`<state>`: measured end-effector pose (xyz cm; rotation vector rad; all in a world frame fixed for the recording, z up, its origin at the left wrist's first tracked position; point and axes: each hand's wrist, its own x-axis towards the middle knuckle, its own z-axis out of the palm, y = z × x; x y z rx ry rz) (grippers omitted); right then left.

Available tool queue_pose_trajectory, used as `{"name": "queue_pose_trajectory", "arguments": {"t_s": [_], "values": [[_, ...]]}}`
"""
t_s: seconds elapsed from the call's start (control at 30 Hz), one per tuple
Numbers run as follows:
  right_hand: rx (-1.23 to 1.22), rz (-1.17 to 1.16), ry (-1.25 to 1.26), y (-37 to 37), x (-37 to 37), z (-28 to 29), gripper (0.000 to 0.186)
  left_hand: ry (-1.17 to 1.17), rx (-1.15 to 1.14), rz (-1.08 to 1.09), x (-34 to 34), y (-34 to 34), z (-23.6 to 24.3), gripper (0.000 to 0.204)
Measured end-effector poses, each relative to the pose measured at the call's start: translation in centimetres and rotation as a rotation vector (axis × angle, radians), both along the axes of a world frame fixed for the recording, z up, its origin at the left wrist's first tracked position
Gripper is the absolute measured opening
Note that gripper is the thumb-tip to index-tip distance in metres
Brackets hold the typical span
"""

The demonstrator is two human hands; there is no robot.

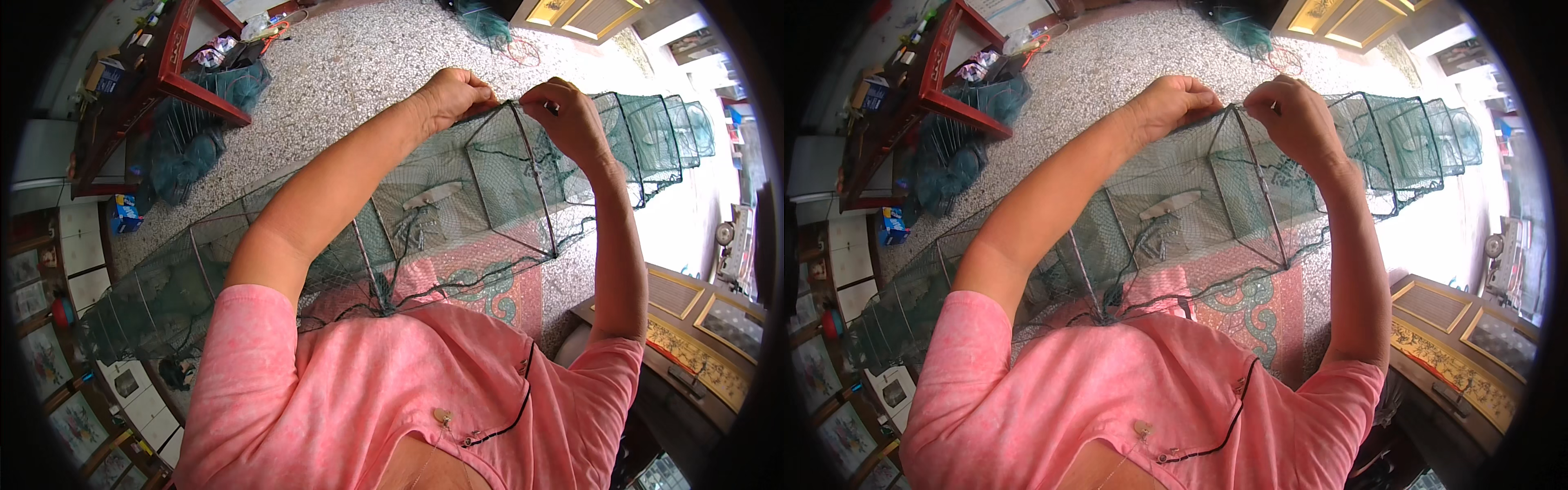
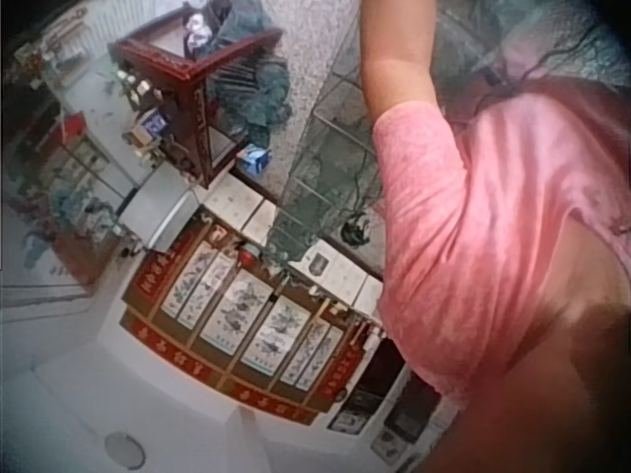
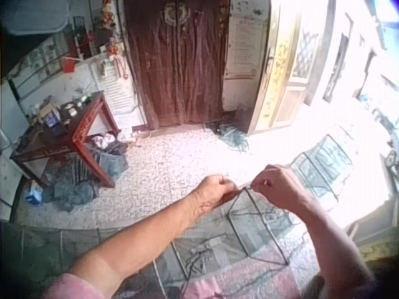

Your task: The person repairs a large rectangular mesh fishing net by tying together broken or loose sections of the netting with their hands.

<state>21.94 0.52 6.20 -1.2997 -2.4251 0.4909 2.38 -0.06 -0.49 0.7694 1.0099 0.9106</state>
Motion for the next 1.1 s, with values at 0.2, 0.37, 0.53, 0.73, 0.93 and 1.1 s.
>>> {"name": "queue_pose_trajectory", "arguments": {"t_s": [0.2, 0.37, 0.53, 0.73, 0.93, 1.1], "values": [[-0.025, -0.092, 0.205, -0.3, -1.1, -2.2, 0.016, -0.124, -0.152, -0.045, 0.2, 0.5, -1.3, 0.013], [0.049, -0.130, 0.112, -0.8, -3.9, -3.1, 0.015, -0.141, -0.153, -0.082, -0.2, 0.5, -1.4, 0.016], [0.208, -0.123, -0.197, -1.4, -5.1, -1.4, 0.016, -0.148, -0.104, -0.153, -0.1, 0.3, -2.1, 0.014], [-0.042, -0.158, 0.140, 0.1, -9.0, -2.4, 0.022, -0.223, 0.087, -0.028, 0.5, 0.0, -2.3, 0.016], [-0.029, 0.214, 0.747, 0.2, -14.1, 4.5, 0.029, -0.170, 0.148, -0.036, -0.1, 0.3, -1.0, 0.011], [-0.023, 0.124, 1.106, -0.5, -11.1, 14.2, 0.027, 0.046, 0.537, -0.205, 0.1, -0.4, 1.0, 0.021]]}}
